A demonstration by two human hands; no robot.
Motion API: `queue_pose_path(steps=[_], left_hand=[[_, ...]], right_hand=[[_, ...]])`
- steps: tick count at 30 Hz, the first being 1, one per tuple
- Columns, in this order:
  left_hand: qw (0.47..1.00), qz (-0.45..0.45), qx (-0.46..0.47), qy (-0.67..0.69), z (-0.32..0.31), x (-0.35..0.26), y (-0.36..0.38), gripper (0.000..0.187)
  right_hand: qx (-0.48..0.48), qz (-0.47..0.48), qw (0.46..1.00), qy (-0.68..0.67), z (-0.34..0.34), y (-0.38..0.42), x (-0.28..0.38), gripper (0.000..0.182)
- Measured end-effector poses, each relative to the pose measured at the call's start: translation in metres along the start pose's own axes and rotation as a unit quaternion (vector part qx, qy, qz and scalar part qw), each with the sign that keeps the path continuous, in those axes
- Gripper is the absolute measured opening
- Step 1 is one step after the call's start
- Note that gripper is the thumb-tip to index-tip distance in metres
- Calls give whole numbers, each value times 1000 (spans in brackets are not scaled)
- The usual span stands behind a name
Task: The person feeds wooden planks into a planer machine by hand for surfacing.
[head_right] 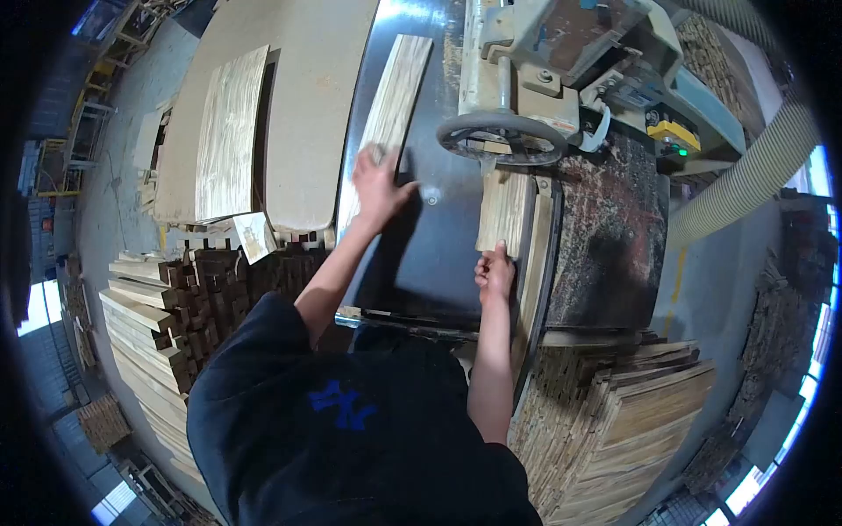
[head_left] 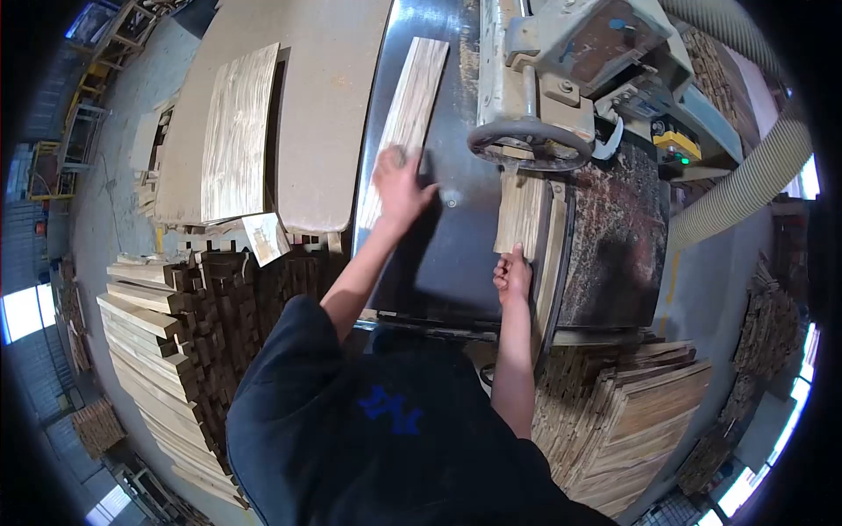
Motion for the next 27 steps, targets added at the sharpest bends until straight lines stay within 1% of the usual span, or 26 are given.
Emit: queue_pose_path(steps=[1,3,4,5,6,7,8,9,10,11,13,14,16,17,18,19,20,21,22,23,24,25,26,27], left_hand=[[996,69,11,-48,5,18,8,67],[994,81,73,3,4,49,25,64],[994,83,72,2,5,57,34,64],[991,88,70,69,11,62,41,63],[984,91,68,135,18,65,46,62],[985,90,68,128,24,67,52,62],[890,232,135,369,19,70,66,59],[713,356,185,576,14,64,84,59],[457,451,248,726,3,53,104,63],[311,433,206,820,25,22,104,67],[184,501,221,817,28,7,141,67],[189,500,219,816,28,1,155,67],[-63,369,282,884,37,-26,173,61],[-63,365,281,885,35,-27,186,61],[-17,362,267,893,29,-26,199,58],[31,359,254,898,25,-24,211,55],[158,430,239,856,8,-8,233,50],[319,543,242,738,4,-1,247,45],[548,476,245,642,24,-9,239,47],[741,374,229,510,46,-23,228,50],[787,367,220,445,41,-23,240,58],[787,360,223,449,38,-30,247,58],[855,288,249,352,39,-38,251,60],[906,211,270,248,37,-47,259,63]], right_hand=[[-1,0,1000,3,-3,-4,5,45],[19,23,1000,10,-9,-14,17,44],[49,29,998,-11,-13,-17,22,44],[60,25,997,-39,-18,-22,26,43],[48,45,997,-42,-24,-28,30,43],[35,63,996,-47,-31,-34,32,43],[20,69,996,-48,-37,-39,34,43],[6,75,996,-47,-43,-46,38,43],[67,71,995,-25,-45,-63,44,42],[128,66,990,-4,-48,-77,43,41],[115,168,979,13,-60,-50,59,39],[119,167,979,10,-58,-42,50,39],[190,272,936,121,-58,-18,44,36],[200,304,916,170,-51,-9,30,32],[205,300,914,181,-41,0,15,28],[237,302,905,181,-30,13,-1,28],[238,283,909,192,-17,33,-17,30],[270,263,898,228,-1,53,-35,42],[285,170,918,216,17,81,-58,53],[272,298,865,297,34,73,-95,59],[326,159,894,263,48,108,-110,55],[373,14,900,224,61,148,-124,51],[372,9,904,210,77,152,-141,45],[370,4,908,194,92,149,-159,40]])
Point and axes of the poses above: each hand's wrist, its own y-axis away from the middle knuckle, its own z-axis out of the back of the hand, x = y × z, the point moved 5 cm from there along -y, towards the middle knuckle, and after that the axes turned 5 degrees about -x, right-handed, at the moved point
